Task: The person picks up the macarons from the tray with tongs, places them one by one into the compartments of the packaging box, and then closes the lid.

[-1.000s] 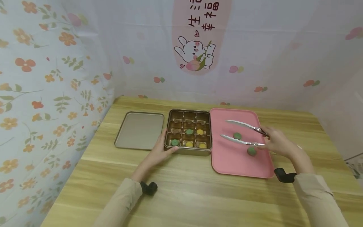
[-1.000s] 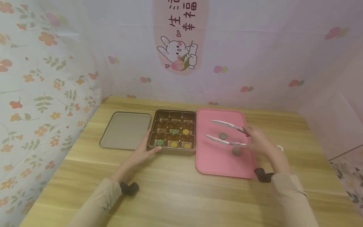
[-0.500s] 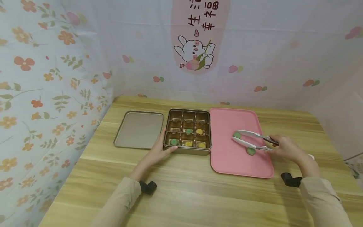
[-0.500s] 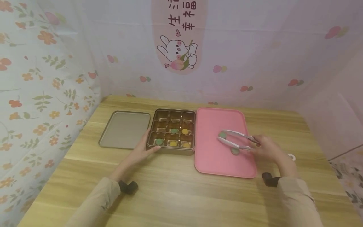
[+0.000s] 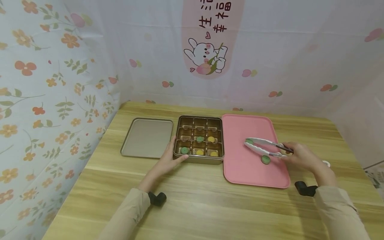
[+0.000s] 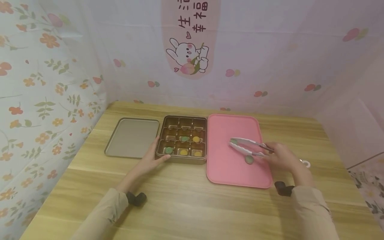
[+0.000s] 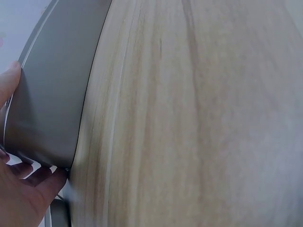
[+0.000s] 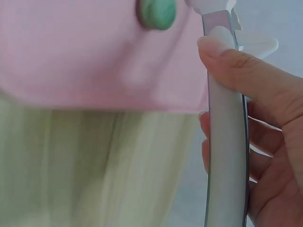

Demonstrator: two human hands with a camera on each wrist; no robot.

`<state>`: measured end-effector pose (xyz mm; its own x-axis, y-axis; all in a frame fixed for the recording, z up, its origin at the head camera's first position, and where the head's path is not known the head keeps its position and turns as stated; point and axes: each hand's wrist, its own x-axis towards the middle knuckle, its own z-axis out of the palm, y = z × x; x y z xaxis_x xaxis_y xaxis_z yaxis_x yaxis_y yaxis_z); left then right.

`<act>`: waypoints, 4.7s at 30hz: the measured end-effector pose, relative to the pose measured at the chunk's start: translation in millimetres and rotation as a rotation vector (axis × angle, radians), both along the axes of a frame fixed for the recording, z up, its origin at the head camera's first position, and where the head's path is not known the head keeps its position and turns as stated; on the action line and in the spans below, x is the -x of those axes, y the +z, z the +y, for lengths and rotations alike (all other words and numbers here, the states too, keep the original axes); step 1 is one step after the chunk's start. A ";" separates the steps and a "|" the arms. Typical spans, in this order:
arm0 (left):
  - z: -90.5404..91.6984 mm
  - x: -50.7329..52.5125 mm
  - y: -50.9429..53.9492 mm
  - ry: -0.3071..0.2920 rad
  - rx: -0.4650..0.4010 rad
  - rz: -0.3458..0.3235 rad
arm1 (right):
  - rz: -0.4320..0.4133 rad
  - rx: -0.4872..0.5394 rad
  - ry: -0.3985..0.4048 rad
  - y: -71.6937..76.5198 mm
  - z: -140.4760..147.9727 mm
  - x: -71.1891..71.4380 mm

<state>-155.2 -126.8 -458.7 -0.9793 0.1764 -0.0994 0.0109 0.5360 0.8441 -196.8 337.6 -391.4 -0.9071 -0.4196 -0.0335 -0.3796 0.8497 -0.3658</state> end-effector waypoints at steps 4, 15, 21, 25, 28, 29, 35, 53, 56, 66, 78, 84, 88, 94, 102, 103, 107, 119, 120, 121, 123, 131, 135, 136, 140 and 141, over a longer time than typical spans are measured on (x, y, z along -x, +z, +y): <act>-0.5 -0.4 1.2 0.001 0.001 0.001 | 0.004 -0.003 0.015 10.0 -14.6 1.0; -1.3 -4.1 3.9 -0.003 -0.003 0.000 | 0.103 0.043 0.135 31.8 -74.8 13.6; 0.5 -3.0 4.0 0.007 -0.010 0.006 | 0.095 0.079 0.187 33.9 -108.5 23.3; 0.7 -3.3 4.1 0.005 -0.015 0.003 | 0.094 0.066 0.213 32.4 -130.9 28.7; 0.6 -3.4 4.0 0.004 -0.018 0.008 | 0.091 0.056 0.229 31.7 -147.7 31.9; 0.5 -3.3 4.1 0.003 -0.019 0.010 | 0.090 0.057 0.237 31.2 -153.4 32.9; 0.4 -2.4 4.7 0.007 -0.016 0.011 | 0.101 0.018 0.280 26.9 -183.3 37.9; 0.8 -2.9 0.4 0.013 -0.020 0.008 | -0.073 0.136 0.053 38.9 -133.1 17.1; 0.2 -2.5 0.0 0.013 -0.009 0.005 | -0.033 0.157 0.010 43.4 -105.3 7.7; -1.8 -2.2 1.7 0.004 -0.009 0.012 | -0.073 0.061 -0.107 34.1 -15.6 -20.8; -3.5 -2.3 1.2 -0.007 -0.006 0.005 | -0.131 -0.016 -0.147 0.3 49.1 -47.7; -1.4 -2.9 2.8 -0.008 -0.012 0.010 | -0.155 -0.025 -0.176 -4.0 62.2 -54.3; -0.9 -2.9 2.7 -0.008 -0.018 0.009 | -0.163 -0.036 -0.191 -1.4 62.4 -55.3; -1.2 -1.2 2.0 -0.006 -0.027 0.014 | -0.129 -0.014 -0.176 12.5 45.1 -48.1; -1.0 -1.5 2.9 -0.016 -0.020 0.013 | -0.065 0.046 -0.134 34.8 -6.8 -15.3; -0.8 -1.7 3.2 -0.018 -0.018 0.012 | -0.057 0.056 -0.132 36.3 -14.3 -10.2; 0.8 -2.6 3.2 -0.020 -0.022 0.007 | -0.045 0.097 -0.132 38.3 -44.6 9.4; 10.3 -7.6 -1.6 -0.014 -0.041 0.022 | -0.003 0.105 -0.069 24.6 -105.5 41.8; 11.0 -8.0 -1.6 -0.015 -0.039 0.022 | -0.021 0.110 -0.078 24.8 -106.4 40.8; 11.6 -8.6 -1.6 -0.014 -0.042 0.021 | -0.042 0.118 -0.089 25.0 -106.2 39.2; 12.0 -9.5 -2.4 -0.010 -0.042 0.018 | -0.091 0.135 -0.121 25.6 -102.5 33.4; 6.1 -14.5 -5.5 0.019 -0.034 -0.003 | -0.109 0.180 -0.324 5.2 -53.1 3.0; 0.8 -13.8 -5.8 0.030 -0.022 0.009 | -0.066 0.292 -0.544 -15.5 -27.6 -11.4; -0.1 -13.4 -5.5 0.030 -0.018 0.013 | -0.039 0.308 -0.600 -19.3 -21.7 -14.4; -3.2 -11.0 -3.7 0.025 -0.018 0.005 | 0.029 0.311 -0.754 -31.7 -0.8 -19.1; -3.7 -10.5 -3.4 0.022 -0.021 0.005 | 0.018 0.305 -0.776 -33.9 3.5 -18.7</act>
<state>-144.6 -130.6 -462.1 -0.9835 0.1566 -0.0910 0.0035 0.5186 0.8550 -178.1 341.1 -425.3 -0.9416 0.3368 -0.0024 0.2653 0.7372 -0.6215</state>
